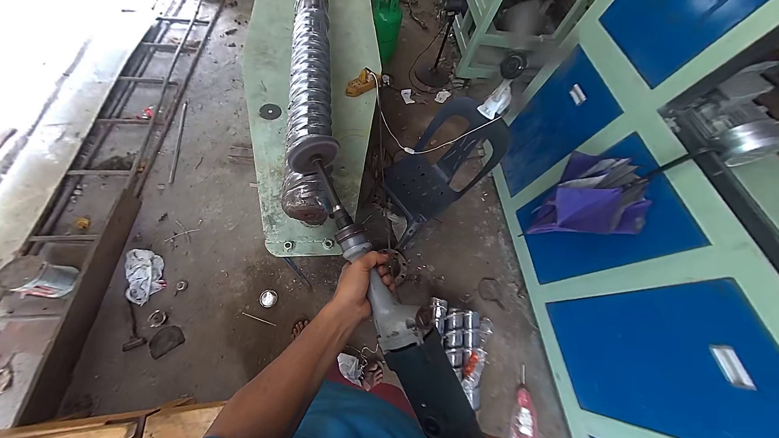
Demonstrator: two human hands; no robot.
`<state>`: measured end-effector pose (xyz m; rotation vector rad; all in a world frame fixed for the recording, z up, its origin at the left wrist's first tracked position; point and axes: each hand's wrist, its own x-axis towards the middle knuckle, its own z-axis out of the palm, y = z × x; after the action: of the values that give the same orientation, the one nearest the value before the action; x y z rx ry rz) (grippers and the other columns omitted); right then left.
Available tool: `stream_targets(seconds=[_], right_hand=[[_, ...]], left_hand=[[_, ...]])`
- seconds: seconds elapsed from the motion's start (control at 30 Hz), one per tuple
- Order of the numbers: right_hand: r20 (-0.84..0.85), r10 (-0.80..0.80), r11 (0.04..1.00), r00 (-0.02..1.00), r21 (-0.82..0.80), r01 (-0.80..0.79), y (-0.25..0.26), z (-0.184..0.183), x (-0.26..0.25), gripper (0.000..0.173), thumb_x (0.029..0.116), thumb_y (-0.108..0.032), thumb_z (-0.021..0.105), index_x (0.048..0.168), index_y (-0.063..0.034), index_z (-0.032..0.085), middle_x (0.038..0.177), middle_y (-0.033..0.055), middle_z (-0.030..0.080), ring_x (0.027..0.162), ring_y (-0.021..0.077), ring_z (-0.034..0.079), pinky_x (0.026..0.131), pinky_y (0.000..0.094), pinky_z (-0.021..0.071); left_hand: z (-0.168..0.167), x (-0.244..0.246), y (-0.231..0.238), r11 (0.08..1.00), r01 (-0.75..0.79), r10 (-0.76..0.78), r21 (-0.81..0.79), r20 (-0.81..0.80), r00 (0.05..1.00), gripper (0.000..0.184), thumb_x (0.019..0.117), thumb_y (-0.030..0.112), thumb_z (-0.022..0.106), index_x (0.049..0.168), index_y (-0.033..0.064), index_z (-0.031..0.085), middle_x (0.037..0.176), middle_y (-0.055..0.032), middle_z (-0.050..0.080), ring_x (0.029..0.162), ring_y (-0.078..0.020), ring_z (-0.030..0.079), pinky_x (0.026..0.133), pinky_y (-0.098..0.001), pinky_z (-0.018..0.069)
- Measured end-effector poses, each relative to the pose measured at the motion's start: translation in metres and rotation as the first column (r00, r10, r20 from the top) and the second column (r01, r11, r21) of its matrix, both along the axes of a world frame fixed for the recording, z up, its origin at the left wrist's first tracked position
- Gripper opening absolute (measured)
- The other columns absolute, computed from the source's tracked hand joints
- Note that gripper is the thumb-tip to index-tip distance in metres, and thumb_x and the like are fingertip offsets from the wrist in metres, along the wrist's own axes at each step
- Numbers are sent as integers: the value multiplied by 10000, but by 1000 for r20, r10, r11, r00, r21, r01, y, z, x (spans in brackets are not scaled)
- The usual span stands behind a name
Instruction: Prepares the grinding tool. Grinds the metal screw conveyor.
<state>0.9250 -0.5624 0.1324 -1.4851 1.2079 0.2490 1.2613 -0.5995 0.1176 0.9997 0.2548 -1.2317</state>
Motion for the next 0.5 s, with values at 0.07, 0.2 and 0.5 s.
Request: stream_targets(seconds=[0.07, 0.2, 0.5], right_hand=[[-3, 17, 1000, 1000, -2, -17, 1, 0, 1, 274, 850, -274, 797, 923, -26, 704, 711, 63, 681, 575, 158, 643, 604, 393, 576], [-1, 42, 999, 999, -1, -42, 2, -1, 3, 272, 848, -281, 794, 906, -31, 703, 716, 67, 680, 596, 164, 651, 620, 404, 574], [27, 89, 995, 996, -45, -87, -4, -13, -3, 330, 843, -315, 800, 942, -12, 715, 787, 105, 700, 696, 209, 683, 701, 462, 573]], left_hand=[[-1, 2, 5, 1000, -13, 13, -7, 5, 1000, 68, 975, 66, 541, 907, 73, 542, 628, -25, 501, 510, -147, 537, 540, -324, 552], [-1, 5, 14, 999, -37, 37, -9, 15, 999, 75, 973, 72, 542, 899, 82, 534, 623, -23, 498, 508, -148, 536, 537, -326, 548], [1, 1, 10, 1000, -20, 20, 15, 36, 999, 122, 987, 89, 519, 866, 90, 528, 614, -16, 492, 499, -143, 525, 537, -319, 545]])
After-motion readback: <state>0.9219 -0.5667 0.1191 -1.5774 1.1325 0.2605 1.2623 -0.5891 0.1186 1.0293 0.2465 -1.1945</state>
